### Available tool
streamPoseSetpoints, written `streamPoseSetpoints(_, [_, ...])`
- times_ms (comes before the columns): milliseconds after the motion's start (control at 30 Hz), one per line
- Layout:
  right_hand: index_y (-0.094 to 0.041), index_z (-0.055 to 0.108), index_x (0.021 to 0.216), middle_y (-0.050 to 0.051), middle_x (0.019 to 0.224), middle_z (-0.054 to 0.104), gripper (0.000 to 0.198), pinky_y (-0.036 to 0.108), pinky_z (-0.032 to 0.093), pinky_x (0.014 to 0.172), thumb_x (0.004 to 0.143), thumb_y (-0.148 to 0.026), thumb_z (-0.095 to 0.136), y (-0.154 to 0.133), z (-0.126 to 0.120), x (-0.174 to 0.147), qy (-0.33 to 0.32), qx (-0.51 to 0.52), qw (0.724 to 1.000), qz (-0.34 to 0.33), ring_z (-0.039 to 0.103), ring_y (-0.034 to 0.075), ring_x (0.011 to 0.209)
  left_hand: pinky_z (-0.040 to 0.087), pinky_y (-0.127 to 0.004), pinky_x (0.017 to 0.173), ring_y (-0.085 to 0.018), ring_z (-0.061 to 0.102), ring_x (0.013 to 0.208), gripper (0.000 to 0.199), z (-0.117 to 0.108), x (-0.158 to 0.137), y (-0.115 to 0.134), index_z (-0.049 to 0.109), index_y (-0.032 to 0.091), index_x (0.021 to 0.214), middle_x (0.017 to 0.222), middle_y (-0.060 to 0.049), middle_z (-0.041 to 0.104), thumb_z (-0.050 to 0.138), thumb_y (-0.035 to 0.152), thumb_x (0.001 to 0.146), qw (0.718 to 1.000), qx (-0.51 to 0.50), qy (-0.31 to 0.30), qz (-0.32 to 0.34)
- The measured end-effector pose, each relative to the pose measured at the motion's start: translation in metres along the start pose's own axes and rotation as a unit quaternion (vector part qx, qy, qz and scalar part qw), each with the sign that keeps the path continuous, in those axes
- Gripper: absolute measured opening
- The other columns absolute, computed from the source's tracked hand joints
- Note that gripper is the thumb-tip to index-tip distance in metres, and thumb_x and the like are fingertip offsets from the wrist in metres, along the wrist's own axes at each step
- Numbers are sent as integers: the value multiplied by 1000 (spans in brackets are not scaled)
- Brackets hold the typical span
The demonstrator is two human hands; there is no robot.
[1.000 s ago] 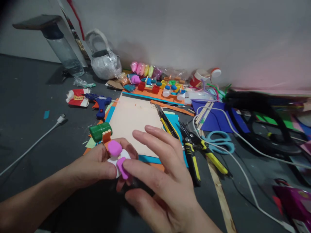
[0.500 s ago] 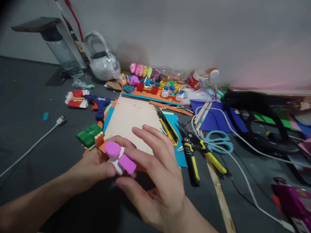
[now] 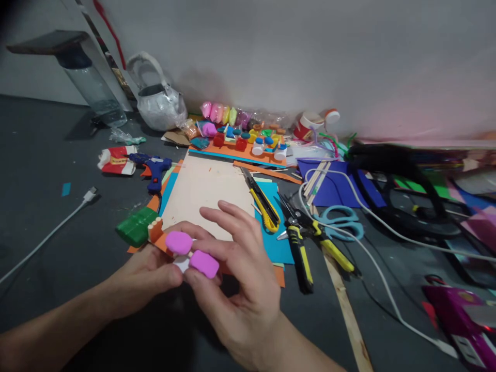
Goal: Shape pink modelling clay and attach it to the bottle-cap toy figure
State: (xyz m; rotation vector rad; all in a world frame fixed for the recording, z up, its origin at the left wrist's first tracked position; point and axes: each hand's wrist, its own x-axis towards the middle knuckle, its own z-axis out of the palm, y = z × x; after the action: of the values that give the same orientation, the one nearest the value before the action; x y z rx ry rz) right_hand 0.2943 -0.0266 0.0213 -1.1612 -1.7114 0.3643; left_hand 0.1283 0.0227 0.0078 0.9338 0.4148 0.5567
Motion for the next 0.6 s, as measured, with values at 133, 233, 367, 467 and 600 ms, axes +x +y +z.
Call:
streamPoseSetpoints(133, [-25,64,116,11,133,63,29,58,40,110,88,-31,68,5,-2,-2,-18,32,999,-3,50,31,134,48,-29,87,-18,61,98,37,-6,0,-2,59,23,115,109,-5,61,72,41,85,1000,23,4,4])
streamPoseSetpoints(233, [-24,63,120,12,138,59,34,59,38,112,88,-35,69,9,-5,-3,-33,32,999,-14,48,33,136,47,-29,89,-18,61,102,38,-12,0,-5,57,26,120,111,-5,63,71,37,86,1000,-1,-13,17])
streamPoseSetpoints(367, [-26,65,119,10,140,58,31,60,36,113,89,-34,66,10,-5,-3,-46,22,998,-23,45,33,138,49,-31,84,-16,65,87,34,-16,3,-7,58,27,118,99,-2,66,70,37,87,999,-34,-33,5])
streamPoseSetpoints(467, [-26,64,122,10,141,57,32,58,38,112,90,-30,65,9,-3,-4,-53,33,998,-25,44,32,139,50,-32,83,-16,66,83,35,-16,5,-6,60,25,114,98,-2,67,72,40,85,998,-47,-42,10])
streamPoseSetpoints(600, [-24,62,127,10,142,56,37,58,38,113,90,-26,64,8,-1,-6,-52,31,998,-34,42,32,141,50,-29,82,-15,65,85,31,-13,6,-3,63,24,109,99,-2,65,74,38,84,998,-51,-28,22])
